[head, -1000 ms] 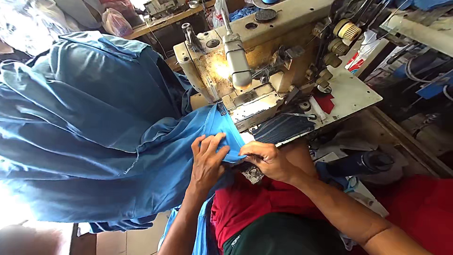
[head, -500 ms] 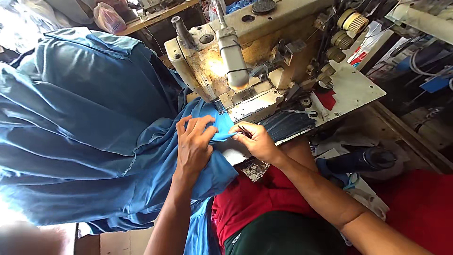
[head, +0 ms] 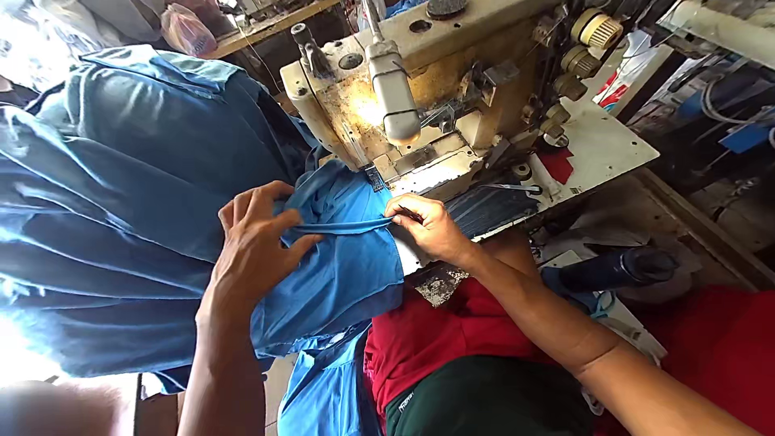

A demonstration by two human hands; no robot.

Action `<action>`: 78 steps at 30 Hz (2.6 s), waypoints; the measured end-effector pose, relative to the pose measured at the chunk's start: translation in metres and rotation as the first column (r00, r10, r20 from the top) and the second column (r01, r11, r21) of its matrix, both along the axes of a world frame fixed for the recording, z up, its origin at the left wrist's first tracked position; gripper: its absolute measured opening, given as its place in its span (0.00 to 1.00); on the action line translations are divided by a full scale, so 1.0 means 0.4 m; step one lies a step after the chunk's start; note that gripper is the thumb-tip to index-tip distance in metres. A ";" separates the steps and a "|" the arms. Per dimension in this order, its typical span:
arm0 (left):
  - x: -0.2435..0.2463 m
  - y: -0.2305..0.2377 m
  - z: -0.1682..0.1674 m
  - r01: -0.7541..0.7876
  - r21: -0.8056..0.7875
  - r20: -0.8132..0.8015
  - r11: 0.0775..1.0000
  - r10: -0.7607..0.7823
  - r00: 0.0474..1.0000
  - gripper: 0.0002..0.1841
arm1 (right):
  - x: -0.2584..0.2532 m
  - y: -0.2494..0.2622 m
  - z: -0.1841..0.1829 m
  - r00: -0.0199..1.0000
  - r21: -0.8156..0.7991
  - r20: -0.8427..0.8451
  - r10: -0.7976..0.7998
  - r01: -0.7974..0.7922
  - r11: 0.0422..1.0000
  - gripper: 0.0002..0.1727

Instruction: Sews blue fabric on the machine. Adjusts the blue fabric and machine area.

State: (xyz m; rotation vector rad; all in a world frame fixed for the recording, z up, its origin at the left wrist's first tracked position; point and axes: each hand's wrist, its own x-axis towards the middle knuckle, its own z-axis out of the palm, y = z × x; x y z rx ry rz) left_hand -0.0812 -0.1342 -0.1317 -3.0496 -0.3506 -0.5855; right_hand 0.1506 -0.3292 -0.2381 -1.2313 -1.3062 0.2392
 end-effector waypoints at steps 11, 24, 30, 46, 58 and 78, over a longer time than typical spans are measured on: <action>0.020 -0.291 -0.128 0.540 -0.356 0.363 0.763 -0.419 0.832 0.12 | -0.039 -0.157 0.020 0.918 -0.131 0.250 0.308 -0.283 0.950 0.11; 0.049 -0.282 -0.267 -0.032 -0.014 0.137 0.999 0.033 0.990 0.16 | -0.074 -0.219 -0.057 0.996 -0.082 -0.057 0.066 -0.071 0.994 0.08; 0.038 -0.264 -0.197 -0.027 0.005 0.100 1.000 0.027 0.995 0.16 | -0.064 -0.173 -0.057 0.992 -0.094 -0.122 -0.016 0.004 0.996 0.08; 0.160 -0.090 -0.107 0.046 0.006 0.161 0.999 -0.047 0.986 0.12 | -0.031 0.003 0.009 0.987 -0.027 -0.129 -0.095 0.092 0.995 0.07; 0.048 0.086 0.008 -0.076 0.019 -0.135 0.997 0.078 0.988 0.24 | -0.013 0.011 0.010 0.995 -0.006 -0.086 -0.055 0.055 0.998 0.08; 0.083 -0.154 -0.157 0.106 0.135 0.006 0.985 -0.108 0.994 0.14 | -0.051 -0.163 -0.014 0.993 -0.057 0.067 0.100 -0.096 0.994 0.08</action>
